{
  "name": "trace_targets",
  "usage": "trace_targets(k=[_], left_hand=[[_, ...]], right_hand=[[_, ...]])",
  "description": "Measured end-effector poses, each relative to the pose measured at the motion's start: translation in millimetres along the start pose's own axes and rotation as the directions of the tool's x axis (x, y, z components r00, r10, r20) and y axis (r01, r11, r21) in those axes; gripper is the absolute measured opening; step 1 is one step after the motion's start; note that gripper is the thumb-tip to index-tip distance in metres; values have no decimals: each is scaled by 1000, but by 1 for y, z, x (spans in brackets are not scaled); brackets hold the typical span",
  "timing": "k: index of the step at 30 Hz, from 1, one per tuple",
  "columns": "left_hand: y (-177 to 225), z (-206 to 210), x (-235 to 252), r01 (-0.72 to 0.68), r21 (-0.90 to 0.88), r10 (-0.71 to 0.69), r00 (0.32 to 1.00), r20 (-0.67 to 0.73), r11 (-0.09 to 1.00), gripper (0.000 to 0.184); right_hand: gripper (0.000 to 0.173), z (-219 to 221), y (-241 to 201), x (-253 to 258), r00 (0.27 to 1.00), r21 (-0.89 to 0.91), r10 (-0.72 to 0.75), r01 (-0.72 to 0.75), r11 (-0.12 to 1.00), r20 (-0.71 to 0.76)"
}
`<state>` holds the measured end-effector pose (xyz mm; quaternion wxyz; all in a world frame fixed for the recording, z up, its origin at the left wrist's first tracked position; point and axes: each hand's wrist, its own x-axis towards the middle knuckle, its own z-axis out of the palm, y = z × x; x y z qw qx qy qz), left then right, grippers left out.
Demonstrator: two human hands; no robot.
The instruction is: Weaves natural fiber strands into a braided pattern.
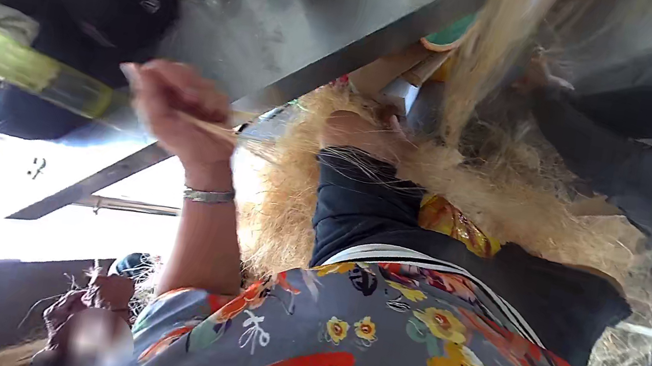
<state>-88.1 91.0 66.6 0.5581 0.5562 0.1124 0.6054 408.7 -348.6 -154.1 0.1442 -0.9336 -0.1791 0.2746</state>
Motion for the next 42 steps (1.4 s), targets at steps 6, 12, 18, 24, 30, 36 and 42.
trace_targets(k=[6, 12, 18, 24, 30, 36, 42], left_hand=[[-38, 122, -24, 193, -257, -91, 928, 362, 947, 48], [-32, 177, -32, 305, -306, -91, 826, 556, 902, 47], [-30, 159, -25, 330, -335, -120, 847, 518, 883, 48], [-36, 150, -27, 338, -351, -155, 876, 457, 873, 49], [-44, 172, -43, 375, -311, -164, 827, 538, 873, 46], [-42, 173, -43, 392, -315, -157, 805, 572, 864, 46], [-50, 172, -47, 438, -328, -211, 811, 546, 837, 46]], right_hand=[[23, -20, -238, -97, 653, 321, -745, 740, 590, -135], [21, 1, -329, -147, 229, 692, -950, 721, 21, -210], [6, 18, -293, -91, 437, 365, -899, 841, 400, -22], [44, 18, -264, -59, 717, 79, -657, 659, 748, 233], [46, -11, -304, -130, 299, 489, -946, 848, 204, -123], [5, 12, -309, -114, 351, 476, -935, 831, 288, -49], [40, 9, -304, -116, 418, 436, -908, 819, 374, -5]])
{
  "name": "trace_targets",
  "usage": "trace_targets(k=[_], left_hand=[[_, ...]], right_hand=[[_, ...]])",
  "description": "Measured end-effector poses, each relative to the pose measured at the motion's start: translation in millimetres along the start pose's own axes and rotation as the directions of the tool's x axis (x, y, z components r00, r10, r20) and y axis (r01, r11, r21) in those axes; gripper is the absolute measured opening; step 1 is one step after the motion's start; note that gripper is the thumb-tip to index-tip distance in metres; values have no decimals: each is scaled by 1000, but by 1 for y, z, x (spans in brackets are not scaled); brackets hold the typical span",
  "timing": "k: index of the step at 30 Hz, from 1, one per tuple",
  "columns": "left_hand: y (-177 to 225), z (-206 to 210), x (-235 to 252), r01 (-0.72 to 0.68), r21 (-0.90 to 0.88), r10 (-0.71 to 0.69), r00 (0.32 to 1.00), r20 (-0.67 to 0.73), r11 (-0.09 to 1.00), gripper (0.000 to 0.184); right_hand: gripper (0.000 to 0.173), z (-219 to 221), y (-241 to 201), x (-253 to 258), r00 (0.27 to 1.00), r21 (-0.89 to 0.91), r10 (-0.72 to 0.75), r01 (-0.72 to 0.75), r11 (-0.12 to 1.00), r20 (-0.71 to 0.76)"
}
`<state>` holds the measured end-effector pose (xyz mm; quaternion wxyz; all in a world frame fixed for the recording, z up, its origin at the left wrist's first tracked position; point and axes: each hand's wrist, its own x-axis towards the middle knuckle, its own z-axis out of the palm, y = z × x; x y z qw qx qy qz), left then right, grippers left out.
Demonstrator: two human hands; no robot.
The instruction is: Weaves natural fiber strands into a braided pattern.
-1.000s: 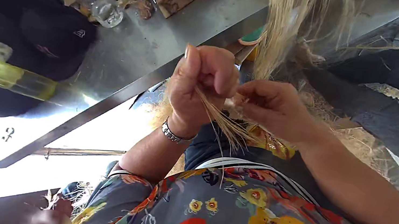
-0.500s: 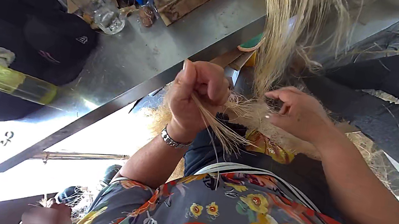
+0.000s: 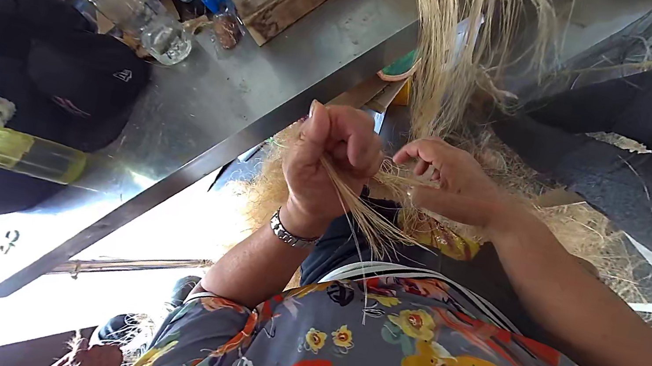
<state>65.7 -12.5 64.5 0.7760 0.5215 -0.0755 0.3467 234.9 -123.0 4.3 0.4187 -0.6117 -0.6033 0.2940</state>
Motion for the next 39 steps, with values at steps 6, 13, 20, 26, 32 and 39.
trace_targets(k=[6, 13, 20, 26, 32, 39], left_hand=[[-1, 6, 3, -4, 9, 4, 999, 34, 1000, 45], [2, 0, 2, -12, -13, 11, 1000, -10, 1000, 47], [62, -36, 5, -163, 191, 178, 982, -60, 968, 52], [57, -76, -20, -86, 319, 125, 987, -104, 944, 46], [57, -61, -25, -152, 303, 203, 968, -145, 941, 50], [86, -93, -46, -117, 454, 255, 933, -255, 883, 56]], right_hand=[[5, 7, -7, 3, 995, 146, -103, 102, 984, -3], [7, -2, 0, -7, 997, 194, 50, -61, 979, 62], [11, -22, 106, -43, 927, -142, 374, -371, 918, -5], [13, -27, 140, -78, 783, 43, 620, -618, 785, -58], [8, -26, 110, -68, 889, 0, 457, -457, 889, -8], [27, -52, 212, -140, 535, -110, 803, -843, 526, -262]])
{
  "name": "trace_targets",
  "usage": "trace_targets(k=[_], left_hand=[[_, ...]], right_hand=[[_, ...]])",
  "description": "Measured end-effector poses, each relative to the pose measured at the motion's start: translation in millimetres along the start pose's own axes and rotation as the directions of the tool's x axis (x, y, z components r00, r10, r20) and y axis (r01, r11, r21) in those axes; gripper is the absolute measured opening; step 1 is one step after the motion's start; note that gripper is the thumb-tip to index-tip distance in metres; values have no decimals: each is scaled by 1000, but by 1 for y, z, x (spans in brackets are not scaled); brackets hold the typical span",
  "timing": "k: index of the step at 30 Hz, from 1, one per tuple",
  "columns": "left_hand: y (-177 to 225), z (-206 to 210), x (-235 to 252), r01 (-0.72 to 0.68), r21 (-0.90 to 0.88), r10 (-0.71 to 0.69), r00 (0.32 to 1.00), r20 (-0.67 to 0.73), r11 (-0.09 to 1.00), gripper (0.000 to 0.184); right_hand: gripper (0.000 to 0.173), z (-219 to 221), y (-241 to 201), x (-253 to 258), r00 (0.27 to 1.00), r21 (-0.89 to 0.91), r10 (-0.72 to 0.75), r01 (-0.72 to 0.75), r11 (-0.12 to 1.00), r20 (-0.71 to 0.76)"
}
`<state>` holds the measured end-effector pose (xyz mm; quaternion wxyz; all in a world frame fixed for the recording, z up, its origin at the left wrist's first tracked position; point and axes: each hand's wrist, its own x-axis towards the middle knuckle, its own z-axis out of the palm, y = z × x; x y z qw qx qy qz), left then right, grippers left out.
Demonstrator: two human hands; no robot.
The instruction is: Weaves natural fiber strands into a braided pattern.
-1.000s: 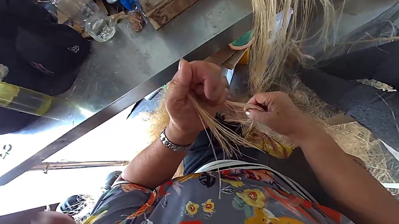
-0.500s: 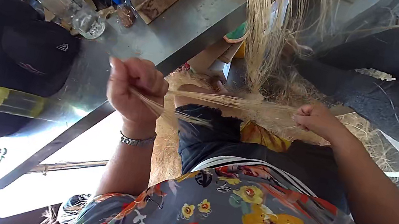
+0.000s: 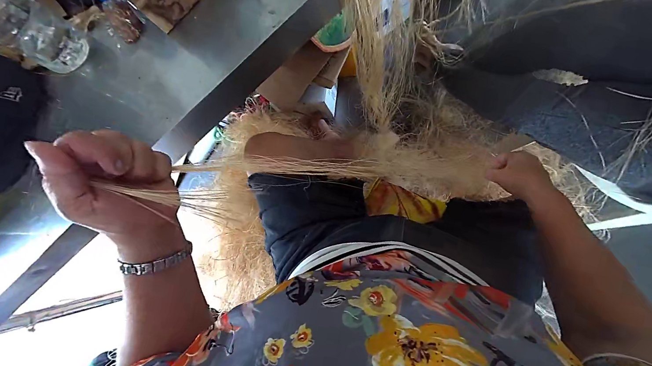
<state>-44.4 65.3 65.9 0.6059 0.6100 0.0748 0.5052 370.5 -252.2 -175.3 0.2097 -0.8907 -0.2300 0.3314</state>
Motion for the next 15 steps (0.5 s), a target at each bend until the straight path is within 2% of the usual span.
trace_targets(k=[3, 6, 9, 11, 12, 14, 15], left_hand=[[5, -37, 0, -50, 31, 52, 996, -68, 998, 50], [16, -77, 5, -111, 100, 129, 970, -204, 989, 53], [20, -62, 6, -112, 106, 135, 962, -239, 988, 54], [11, -38, 5, -78, 59, 86, 986, -143, 995, 51], [4, -21, 4, -51, 58, 56, 995, -87, 997, 53], [-13, 20, 2, 3, 31, -3, 1000, 1, 1000, 56], [-22, 39, 0, 26, -8, -26, 998, 53, 1000, 53]], right_hand=[[36, -13, 31, -10, 990, 30, 100, -98, 995, -98], [49, -33, 69, -16, 947, -112, 281, -300, 947, -158], [39, -33, 99, -21, 915, -215, 380, -401, 891, -133], [35, -35, 90, -19, 947, -257, 312, -320, 912, -71], [35, -38, 71, -21, 973, -229, 225, -231, 946, -51], [30, -49, 2, -36, 998, -29, -18, 16, 999, -67], [26, -50, -37, -45, 985, 82, -152, 159, 984, -88]])
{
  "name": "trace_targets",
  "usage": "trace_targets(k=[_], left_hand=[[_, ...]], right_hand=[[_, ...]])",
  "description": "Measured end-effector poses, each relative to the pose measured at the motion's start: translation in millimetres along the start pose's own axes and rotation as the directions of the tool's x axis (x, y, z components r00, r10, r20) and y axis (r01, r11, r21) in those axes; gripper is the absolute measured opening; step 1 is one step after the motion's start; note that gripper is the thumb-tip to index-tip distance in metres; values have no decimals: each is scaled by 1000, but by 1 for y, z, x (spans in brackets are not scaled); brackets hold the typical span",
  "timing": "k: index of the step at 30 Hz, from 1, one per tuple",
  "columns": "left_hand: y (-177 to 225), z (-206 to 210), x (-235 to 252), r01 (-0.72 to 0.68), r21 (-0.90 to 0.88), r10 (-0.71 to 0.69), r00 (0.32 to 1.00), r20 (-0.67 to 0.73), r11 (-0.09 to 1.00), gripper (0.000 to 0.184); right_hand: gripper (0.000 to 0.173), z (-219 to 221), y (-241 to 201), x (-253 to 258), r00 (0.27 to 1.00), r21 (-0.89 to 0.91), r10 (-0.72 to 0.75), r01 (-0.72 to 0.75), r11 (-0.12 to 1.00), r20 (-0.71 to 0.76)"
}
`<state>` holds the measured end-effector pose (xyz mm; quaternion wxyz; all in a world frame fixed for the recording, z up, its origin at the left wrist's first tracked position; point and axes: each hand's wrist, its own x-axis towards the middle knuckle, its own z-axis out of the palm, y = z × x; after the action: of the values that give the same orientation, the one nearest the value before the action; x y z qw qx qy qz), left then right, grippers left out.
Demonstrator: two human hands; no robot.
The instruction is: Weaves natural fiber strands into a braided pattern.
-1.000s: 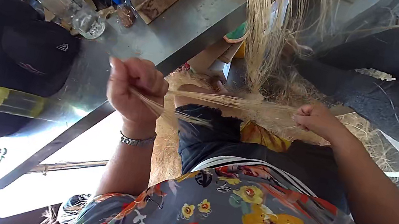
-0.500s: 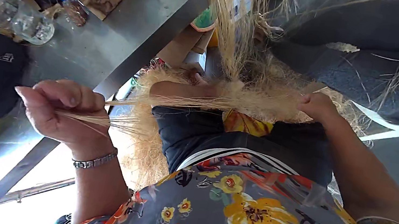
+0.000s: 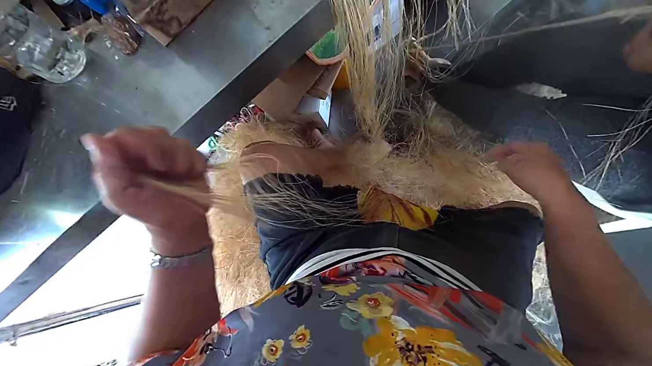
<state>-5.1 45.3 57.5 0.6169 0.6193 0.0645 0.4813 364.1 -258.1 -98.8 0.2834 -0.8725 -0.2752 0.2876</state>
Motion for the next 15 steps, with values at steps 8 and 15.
trace_targets(k=[8, 15], left_hand=[[-19, 101, -2, 138, -226, -57, 941, 334, 964, 48], [-21, 20, 9, 114, -76, -97, 975, 200, 991, 43]], right_hand=[[22, 59, -202, -52, 571, 775, -819, 495, 392, 50], [21, 58, -80, 6, 916, -30, -322, 338, 941, 241]])
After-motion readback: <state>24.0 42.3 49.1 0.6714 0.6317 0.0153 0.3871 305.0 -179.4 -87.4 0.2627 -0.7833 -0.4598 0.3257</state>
